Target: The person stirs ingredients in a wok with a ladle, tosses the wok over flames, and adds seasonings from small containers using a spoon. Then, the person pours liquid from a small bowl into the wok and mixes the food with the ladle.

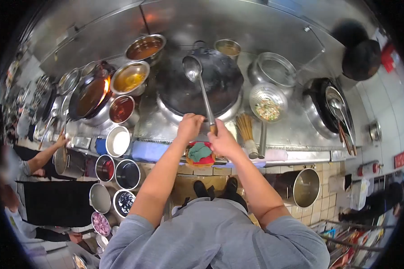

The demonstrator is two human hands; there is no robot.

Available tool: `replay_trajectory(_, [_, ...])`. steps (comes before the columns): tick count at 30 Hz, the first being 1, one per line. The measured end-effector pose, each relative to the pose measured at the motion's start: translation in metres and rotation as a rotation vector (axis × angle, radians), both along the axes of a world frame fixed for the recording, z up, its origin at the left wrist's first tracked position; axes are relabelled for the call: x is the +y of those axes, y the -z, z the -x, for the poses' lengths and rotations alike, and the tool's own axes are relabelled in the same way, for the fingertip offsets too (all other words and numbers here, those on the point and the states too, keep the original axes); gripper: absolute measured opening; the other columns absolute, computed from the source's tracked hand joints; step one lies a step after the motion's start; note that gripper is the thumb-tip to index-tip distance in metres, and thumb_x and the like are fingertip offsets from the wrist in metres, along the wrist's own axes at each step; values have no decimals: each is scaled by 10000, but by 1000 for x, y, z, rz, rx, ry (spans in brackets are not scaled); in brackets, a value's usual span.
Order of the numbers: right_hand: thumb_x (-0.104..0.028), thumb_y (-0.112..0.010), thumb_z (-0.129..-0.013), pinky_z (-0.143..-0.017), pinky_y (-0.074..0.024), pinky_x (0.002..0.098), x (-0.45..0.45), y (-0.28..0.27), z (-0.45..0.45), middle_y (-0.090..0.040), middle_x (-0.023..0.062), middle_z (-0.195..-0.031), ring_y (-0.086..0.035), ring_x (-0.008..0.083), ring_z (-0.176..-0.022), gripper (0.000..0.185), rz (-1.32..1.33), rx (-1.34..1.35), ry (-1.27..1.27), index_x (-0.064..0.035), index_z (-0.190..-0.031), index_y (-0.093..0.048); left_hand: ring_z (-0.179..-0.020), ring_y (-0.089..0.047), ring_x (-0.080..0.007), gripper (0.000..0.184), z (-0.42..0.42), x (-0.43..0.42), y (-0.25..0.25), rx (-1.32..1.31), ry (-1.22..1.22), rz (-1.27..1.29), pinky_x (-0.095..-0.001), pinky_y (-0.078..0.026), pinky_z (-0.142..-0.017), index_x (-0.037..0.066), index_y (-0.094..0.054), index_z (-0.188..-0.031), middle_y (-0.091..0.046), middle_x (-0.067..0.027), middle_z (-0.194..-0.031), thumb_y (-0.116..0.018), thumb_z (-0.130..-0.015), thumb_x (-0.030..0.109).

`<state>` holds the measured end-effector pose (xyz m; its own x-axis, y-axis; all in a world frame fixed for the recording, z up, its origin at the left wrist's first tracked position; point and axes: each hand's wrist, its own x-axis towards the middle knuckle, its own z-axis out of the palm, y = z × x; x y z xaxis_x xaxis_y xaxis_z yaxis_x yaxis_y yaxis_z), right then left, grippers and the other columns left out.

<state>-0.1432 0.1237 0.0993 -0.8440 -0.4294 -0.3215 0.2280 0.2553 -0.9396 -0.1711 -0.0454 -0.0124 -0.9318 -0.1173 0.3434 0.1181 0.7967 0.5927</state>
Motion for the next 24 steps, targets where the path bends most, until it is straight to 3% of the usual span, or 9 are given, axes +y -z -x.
replay_trajectory(1, [-74,-490,-880,-358,-336,263,19,-8,6,-481,34,-672,-438,98,-440,504,-104,-55,11,-75,-1347,-301,-974,-548,-281,185,2,2,0,-6,21,-5,-440,-477,-754,98,-668,-869,-612,-88,-897,-566,-830,247])
replay_trajectory(4, [-84,-499,-884,-354,-321,254,65,24,40,-472,28,-669,-417,99,-436,501,769,-595,219,-65,-1341,-294,-894,-554,-313,218,-1,6,-6,25,-19,-4,-433,-455,-753,70,-674,-878,-603,-119,-842,-551,-873,249])
replay_trajectory(7, [-84,-510,-880,-381,-340,251,51,29,12,-470,30,-654,-434,102,-448,492,-28,-19,222,-44,-1325,-304,-866,-551,-309,202,-4,9,-6,64,-66,19,-435,-450,-735,102,-683,-886,-583,-104,-793,-559,-866,261])
replay_trajectory(10, [-72,-515,-885,-370,-334,234,78,-2,2,-455,19,-665,-414,89,-442,478,57,-172,230,-77,-1315,-305,-861,-550,-305,201,-5,10,-8,46,-93,27,-431,-449,-727,110,-686,-885,-585,-97,-801,-563,-864,267])
replay_trajectory(14, [-78,-508,-882,-374,-314,230,98,26,25,-457,12,-651,-404,90,-441,522,1106,-747,182,-64,-1356,-290,-899,-550,-273,172,-7,12,-7,21,-115,30,-425,-439,-754,132,-690,-881,-593,-62,-831,-578,-849,258])
replay_trajectory(16, [-103,-525,-892,-363,-314,227,81,44,25,-455,8,-648,-401,85,-440,380,1009,-677,156,-66,-1247,-396,-897,-552,-273,151,-7,14,-5,31,-126,-62,-419,-439,-762,133,-691,-890,-595,-70,-837,-590,-843,236])
replay_trajectory(18, [-140,-540,-903,-356,-328,221,67,42,21,-455,5,-643,-407,82,-438,219,-70,-20,197,-103,-1107,-471,-881,-561,-273,127,-22,26,-20,92,-137,-174,-404,-449,-757,121,-683,-892,-596,-88,-839,-604,-832,201])
replay_trajectory(20, [-138,-525,-912,-356,-327,228,81,27,28,-447,7,-636,-405,84,-435,233,55,-75,184,-105,-1136,-469,-862,-577,-279,124,-49,46,-30,394,-22,-67,-388,-466,-743,105,-668,-907,-605,-100,-850,-599,-827,171])
replay_trajectory(24, [-72,-505,-904,-375,-328,233,100,36,34,-431,5,-642,-389,85,-432,502,1052,-757,162,-78,-1356,-285,-892,-594,-327,172,-117,99,33,-219,502,-382,-413,-475,-777,58,-642,-945,-604,-157,-986,-553,-841,163])
